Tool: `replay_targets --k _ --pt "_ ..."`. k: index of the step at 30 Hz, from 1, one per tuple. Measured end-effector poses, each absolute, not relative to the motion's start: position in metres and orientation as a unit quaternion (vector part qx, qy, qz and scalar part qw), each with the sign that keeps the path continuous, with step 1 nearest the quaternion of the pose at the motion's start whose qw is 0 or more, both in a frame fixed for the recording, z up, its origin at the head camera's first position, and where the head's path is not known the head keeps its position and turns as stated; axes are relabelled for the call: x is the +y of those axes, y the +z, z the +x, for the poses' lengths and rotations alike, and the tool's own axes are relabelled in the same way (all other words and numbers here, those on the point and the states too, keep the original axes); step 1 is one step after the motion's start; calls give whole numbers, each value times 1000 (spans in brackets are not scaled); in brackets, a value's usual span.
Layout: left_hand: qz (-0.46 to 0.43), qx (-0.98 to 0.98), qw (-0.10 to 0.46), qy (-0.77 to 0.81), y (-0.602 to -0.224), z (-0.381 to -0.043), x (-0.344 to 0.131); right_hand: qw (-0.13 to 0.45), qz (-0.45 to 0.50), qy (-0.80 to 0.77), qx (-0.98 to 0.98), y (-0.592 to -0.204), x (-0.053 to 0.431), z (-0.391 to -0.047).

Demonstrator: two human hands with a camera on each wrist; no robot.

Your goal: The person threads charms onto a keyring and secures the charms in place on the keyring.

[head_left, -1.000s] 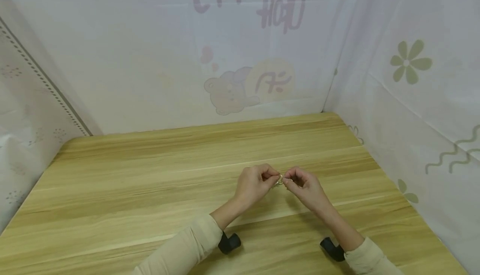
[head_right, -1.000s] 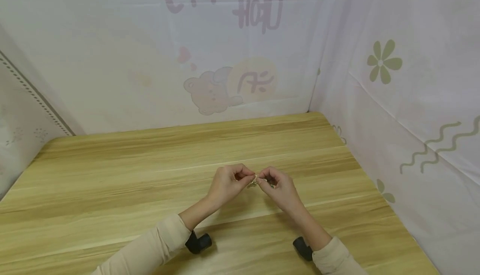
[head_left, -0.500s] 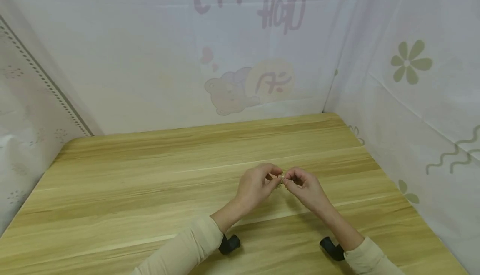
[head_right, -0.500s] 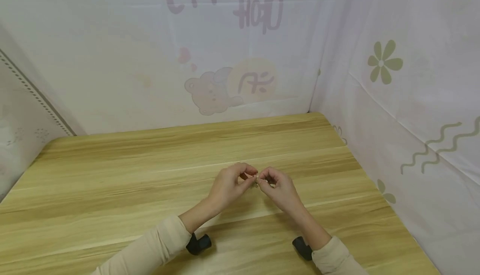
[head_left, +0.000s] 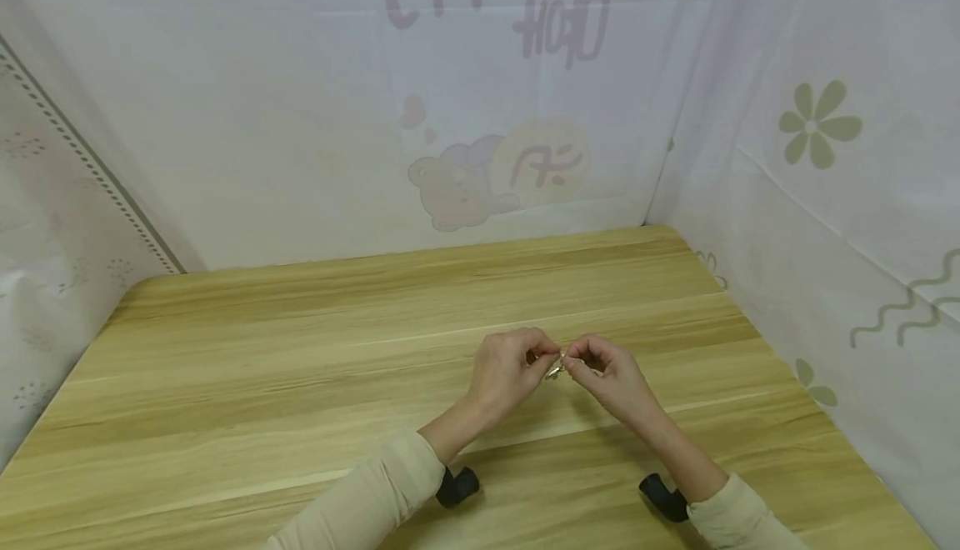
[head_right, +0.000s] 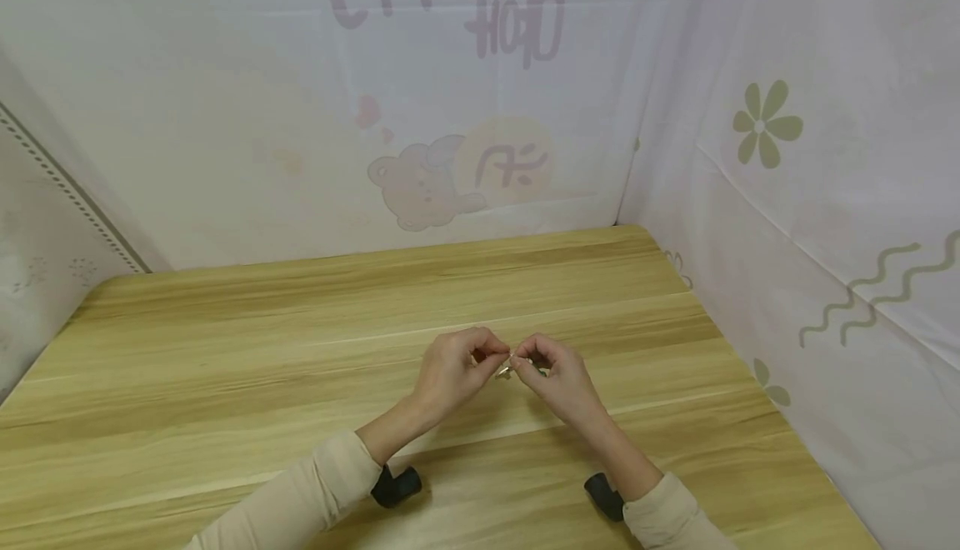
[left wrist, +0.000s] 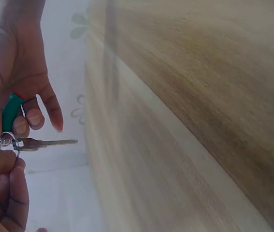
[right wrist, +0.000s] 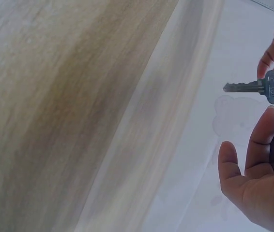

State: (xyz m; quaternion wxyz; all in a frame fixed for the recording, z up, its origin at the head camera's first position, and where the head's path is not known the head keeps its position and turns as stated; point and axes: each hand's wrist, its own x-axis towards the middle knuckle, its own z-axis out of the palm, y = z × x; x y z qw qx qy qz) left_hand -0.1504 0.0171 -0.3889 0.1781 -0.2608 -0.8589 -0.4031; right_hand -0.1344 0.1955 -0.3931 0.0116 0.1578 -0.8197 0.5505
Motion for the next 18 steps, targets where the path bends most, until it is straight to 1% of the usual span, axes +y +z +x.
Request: replay_targets --k 7,11,13,14,16,18 --pt "-199 -836 68 -507 -387 -150 14 9 164 549 -820 -393 195 -135" --pt "-181 -832 28 -524 -386 -150 14 9 167 544 -822 -394 195 -135" --pt "-193 -843 28 -501 -386 -149 14 8 169 542 -823 -395 195 -135" --pt "-205 -852 37 -480 -386 -149 14 7 168 541 -824 -395 195 -135" --pt "-240 -870 79 -423 -386 -149 15 6 169 540 -825 -395 195 -136" --pt "-274 -877 139 -368 -386 -149 16 4 168 539 -825 -395 194 -136"
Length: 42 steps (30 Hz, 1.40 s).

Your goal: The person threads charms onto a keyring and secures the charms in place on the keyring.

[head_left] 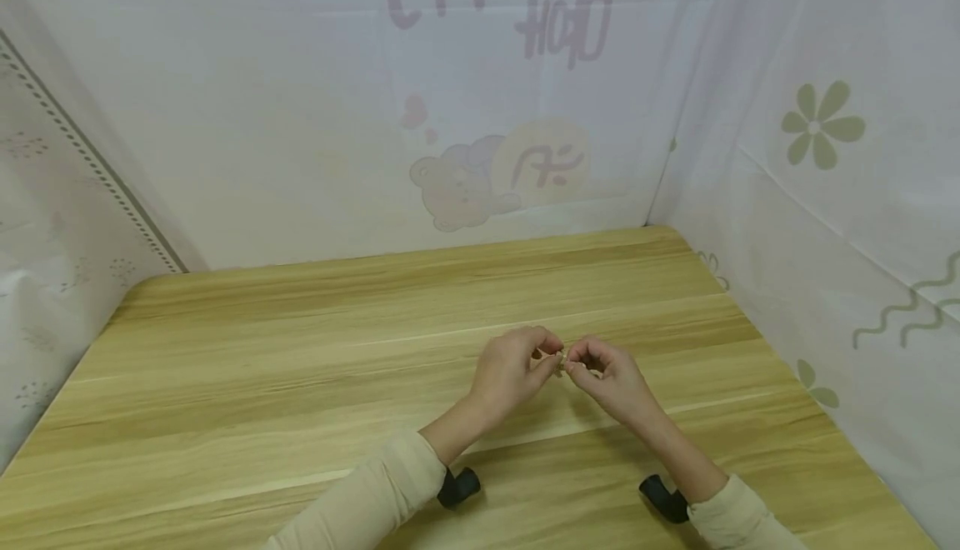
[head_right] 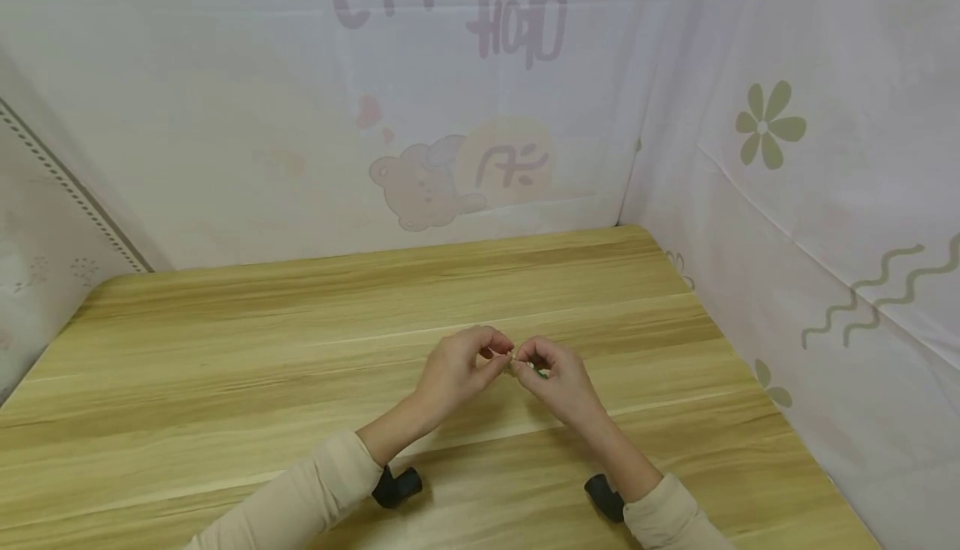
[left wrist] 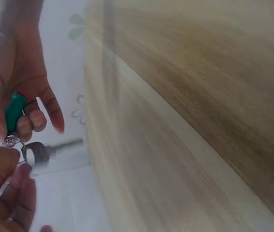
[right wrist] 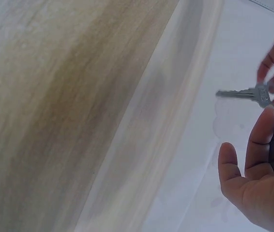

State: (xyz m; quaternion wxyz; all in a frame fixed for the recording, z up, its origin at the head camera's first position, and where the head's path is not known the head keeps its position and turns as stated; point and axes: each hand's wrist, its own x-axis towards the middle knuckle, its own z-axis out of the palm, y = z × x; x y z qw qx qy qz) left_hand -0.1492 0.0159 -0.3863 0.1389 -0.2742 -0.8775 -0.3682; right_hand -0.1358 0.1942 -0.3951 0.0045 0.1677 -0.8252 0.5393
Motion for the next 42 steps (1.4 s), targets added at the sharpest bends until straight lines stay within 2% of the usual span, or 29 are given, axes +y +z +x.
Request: replay_targets --k 4,8,11,16,23,25,28,33,35,42 --pt "-315 -864 258 -297 -389 -149 17 2 166 537 -827 -394 194 -135" --pt "-325 -855 300 -272 -392 -150 15 2 167 536 -827 -394 194 -135" --pt "-321 -862 281 -273 -393 -150 14 0 167 538 -826 -394 194 -135" --pt "-296 -873 220 -320 -391 -150 12 -2 165 536 -828 -394 194 -135" --pt "-223 -862 72 -449 -386 -150 11 2 158 537 -829 -394 194 -135" --pt "-218 -862 49 -455 -386 -149 11 3 161 537 -828 -394 194 -135" --pt "-249 -875 75 -408 -386 -149 12 6 168 535 -828 -394 194 -135" --pt "-304 -882 211 -292 -387 -148 14 7 173 535 -827 -393 193 -135" --pt "-310 -877 241 -278 -387 -147 14 8 173 535 -827 -393 192 -135" --pt "-297 -874 223 -312 -388 -147 12 14 172 531 -829 -394 192 -135"
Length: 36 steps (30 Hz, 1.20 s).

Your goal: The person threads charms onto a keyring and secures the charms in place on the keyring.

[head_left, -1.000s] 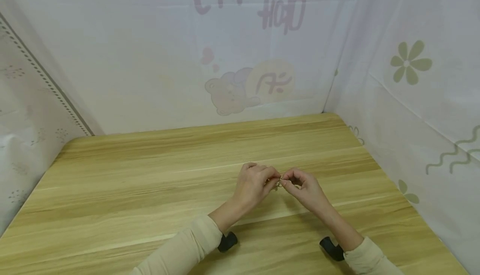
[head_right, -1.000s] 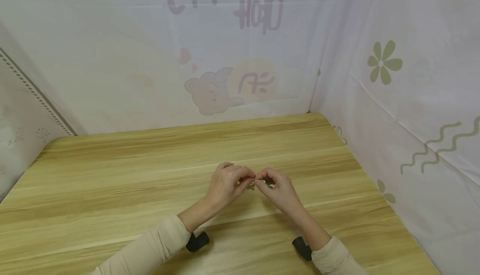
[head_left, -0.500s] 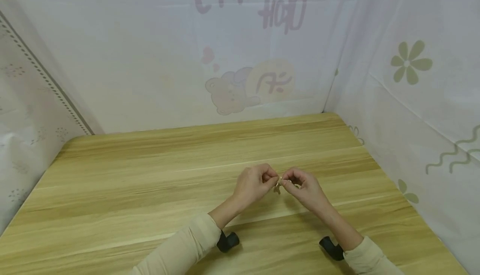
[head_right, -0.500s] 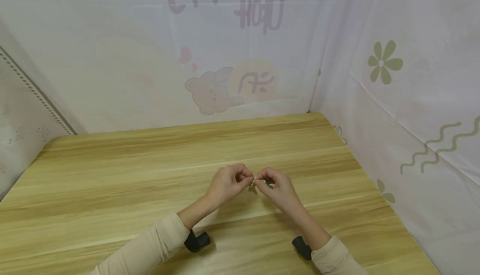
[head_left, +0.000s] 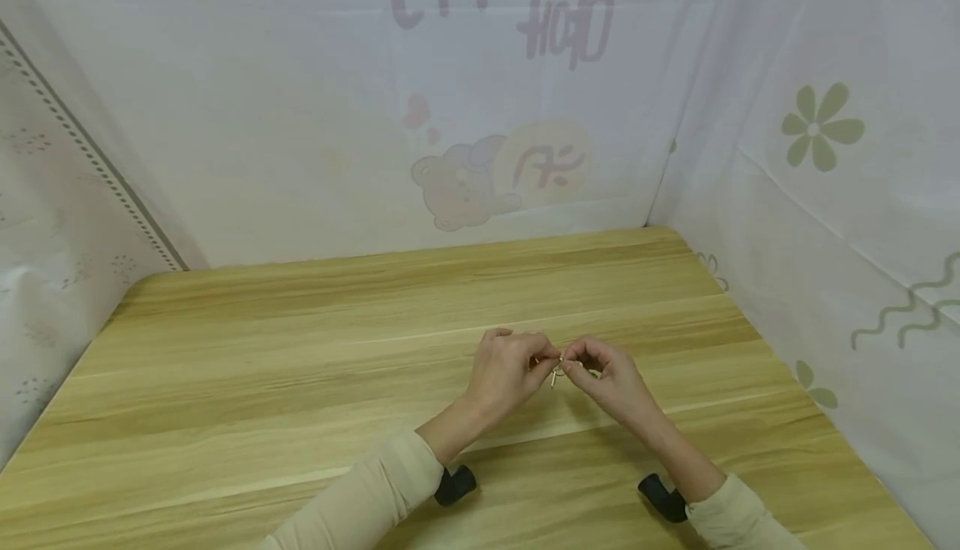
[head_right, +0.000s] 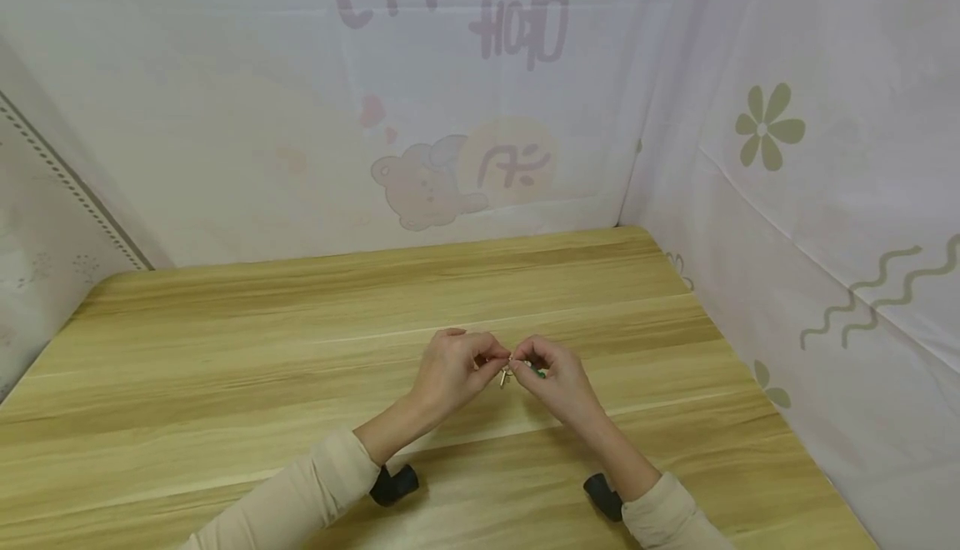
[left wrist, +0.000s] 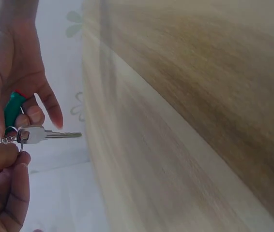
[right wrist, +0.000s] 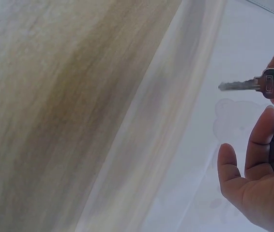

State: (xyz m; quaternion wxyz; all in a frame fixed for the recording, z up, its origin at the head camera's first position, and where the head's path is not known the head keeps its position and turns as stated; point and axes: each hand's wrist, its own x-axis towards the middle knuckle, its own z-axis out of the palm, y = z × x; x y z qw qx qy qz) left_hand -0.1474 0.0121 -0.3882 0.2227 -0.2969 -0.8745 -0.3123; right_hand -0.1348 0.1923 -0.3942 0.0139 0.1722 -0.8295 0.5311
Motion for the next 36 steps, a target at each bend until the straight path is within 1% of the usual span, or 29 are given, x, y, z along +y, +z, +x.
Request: replay_targets --k 3,6,19,27,36 --pt "-292 -868 221 -336 -389 -149 12 15 175 534 -827 -395 192 -135" --pt "-282 -865 205 -361 -389 -149 13 17 179 535 -825 -396 192 -135" --pt "-220 -867 85 -438 -387 -146 13 13 168 534 -828 -396 193 -135" --pt "-219 -850 26 -478 -389 -148 14 7 160 529 -833 -396 194 -135" --pt "-211 -830 21 -516 -392 -150 13 4 156 533 -832 -394 195 -137"
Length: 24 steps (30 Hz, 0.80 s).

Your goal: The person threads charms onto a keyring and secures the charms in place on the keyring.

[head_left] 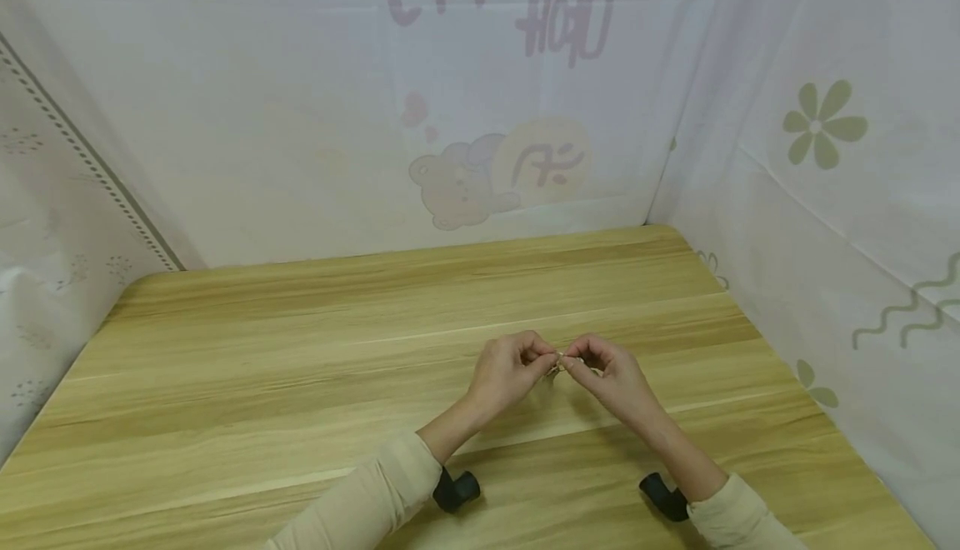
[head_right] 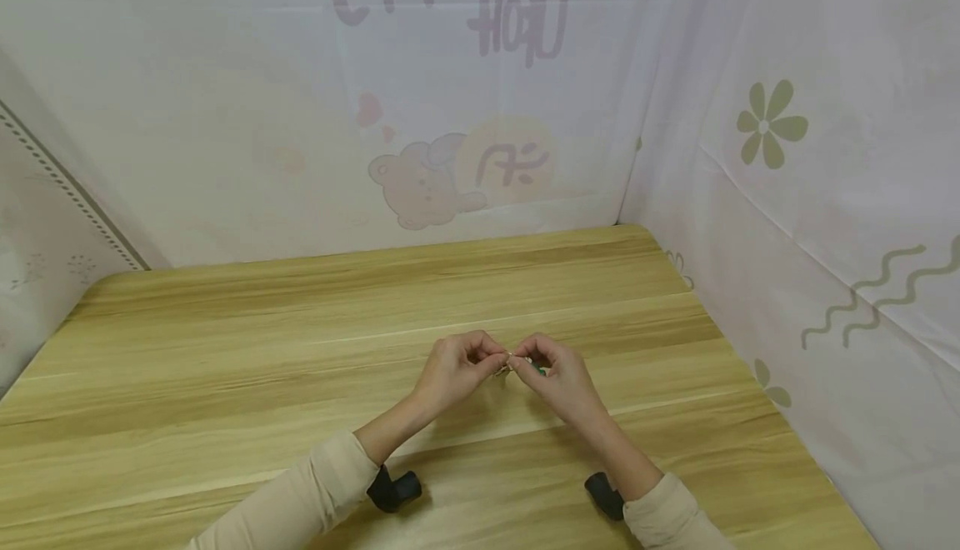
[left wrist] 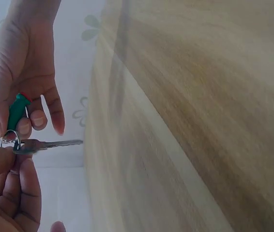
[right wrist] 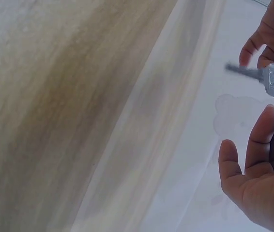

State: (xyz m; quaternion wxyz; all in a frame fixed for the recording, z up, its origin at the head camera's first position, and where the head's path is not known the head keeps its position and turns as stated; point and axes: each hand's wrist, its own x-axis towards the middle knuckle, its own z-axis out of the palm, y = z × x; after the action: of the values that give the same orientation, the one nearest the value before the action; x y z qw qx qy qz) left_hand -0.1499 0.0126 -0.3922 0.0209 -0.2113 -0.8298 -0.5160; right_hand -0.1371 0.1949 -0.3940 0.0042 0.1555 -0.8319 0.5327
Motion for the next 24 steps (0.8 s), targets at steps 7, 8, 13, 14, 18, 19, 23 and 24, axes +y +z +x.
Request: replay_targets --k 7,8,13,14,18,19,23,24 --pt "-181 -824 20 -537 -392 -147 14 20 145 515 -844 -391 193 -138" --pt "-176 -824 20 -538 -392 -147 14 25 145 511 -847 -391 193 -138" --pt "-158 -822 8 -547 -391 -147 14 46 161 499 -850 -392 192 -137" --pt "-157 -821 3 -550 -391 -147 13 48 165 499 -850 -392 192 -137" --pt "-159 -812 -12 -561 -390 -148 11 45 184 503 -843 -393 194 -136" --pt "-160 -811 -13 -562 -390 -149 10 44 189 504 -842 -393 194 -136" --pt "-161 -810 -18 -563 -389 -151 9 39 202 508 -836 -394 197 -134" --pt "-164 -810 -19 -562 -389 -151 9 40 205 509 -835 -394 197 -134"
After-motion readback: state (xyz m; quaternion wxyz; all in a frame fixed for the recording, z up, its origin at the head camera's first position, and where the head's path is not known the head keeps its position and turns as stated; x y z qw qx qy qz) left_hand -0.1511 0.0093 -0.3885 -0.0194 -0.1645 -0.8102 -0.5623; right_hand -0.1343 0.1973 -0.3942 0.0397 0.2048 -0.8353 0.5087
